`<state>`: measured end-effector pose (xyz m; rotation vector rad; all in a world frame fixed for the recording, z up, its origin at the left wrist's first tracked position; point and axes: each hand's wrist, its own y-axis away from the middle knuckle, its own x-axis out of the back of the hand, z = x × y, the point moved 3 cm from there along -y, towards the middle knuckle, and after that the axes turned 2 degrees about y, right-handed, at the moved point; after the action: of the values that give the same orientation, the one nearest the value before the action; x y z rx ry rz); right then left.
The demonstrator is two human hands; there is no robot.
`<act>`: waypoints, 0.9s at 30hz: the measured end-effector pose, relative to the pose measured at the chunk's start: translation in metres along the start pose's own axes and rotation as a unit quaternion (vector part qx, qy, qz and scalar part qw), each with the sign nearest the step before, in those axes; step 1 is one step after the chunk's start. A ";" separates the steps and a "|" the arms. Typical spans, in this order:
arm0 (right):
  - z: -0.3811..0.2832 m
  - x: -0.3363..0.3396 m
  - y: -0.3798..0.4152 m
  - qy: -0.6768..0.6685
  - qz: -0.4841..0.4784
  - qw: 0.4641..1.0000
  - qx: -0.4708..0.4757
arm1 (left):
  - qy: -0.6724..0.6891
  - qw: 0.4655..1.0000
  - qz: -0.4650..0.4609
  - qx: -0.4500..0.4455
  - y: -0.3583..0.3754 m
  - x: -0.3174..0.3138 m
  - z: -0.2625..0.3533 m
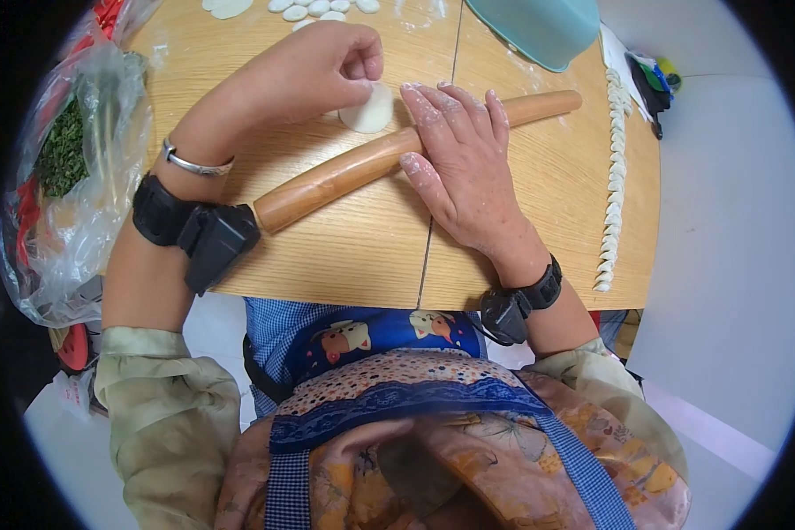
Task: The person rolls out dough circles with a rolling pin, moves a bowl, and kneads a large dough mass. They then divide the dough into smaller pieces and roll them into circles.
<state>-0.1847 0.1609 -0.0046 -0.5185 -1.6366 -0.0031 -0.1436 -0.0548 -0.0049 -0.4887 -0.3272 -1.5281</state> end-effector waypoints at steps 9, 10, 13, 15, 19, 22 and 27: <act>-0.001 0.000 -0.001 -0.002 0.000 1.000 0.002 | -0.033 0.998 -0.048 0.036 0.006 -0.002 0.006; -0.001 0.000 -0.001 -0.002 0.000 1.000 0.002 | -0.033 0.998 -0.048 0.036 0.006 -0.001 0.007; -0.002 -0.001 -0.004 0.010 0.008 1.000 0.001 | -0.054 0.995 -0.060 0.057 0.005 0.000 0.005; 0.000 -0.003 -0.012 0.020 0.024 0.999 0.012 | -0.052 0.998 -0.027 0.033 0.006 0.000 0.003; 0.009 -0.013 -0.038 0.030 0.042 0.998 0.025 | -0.045 0.998 -0.046 0.026 0.005 0.004 0.005; 0.015 -0.022 -0.062 0.028 0.056 0.997 0.039 | -0.061 0.993 -0.075 0.063 0.006 0.004 0.003; 0.015 -0.028 -0.083 0.052 0.032 0.998 0.012 | -0.074 0.997 -0.004 -0.023 0.007 0.006 -0.003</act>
<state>-0.2255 0.0817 -0.0085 -0.5425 -1.5161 0.0370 -0.1366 -0.0612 -0.0050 -0.6392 -0.4101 -1.5138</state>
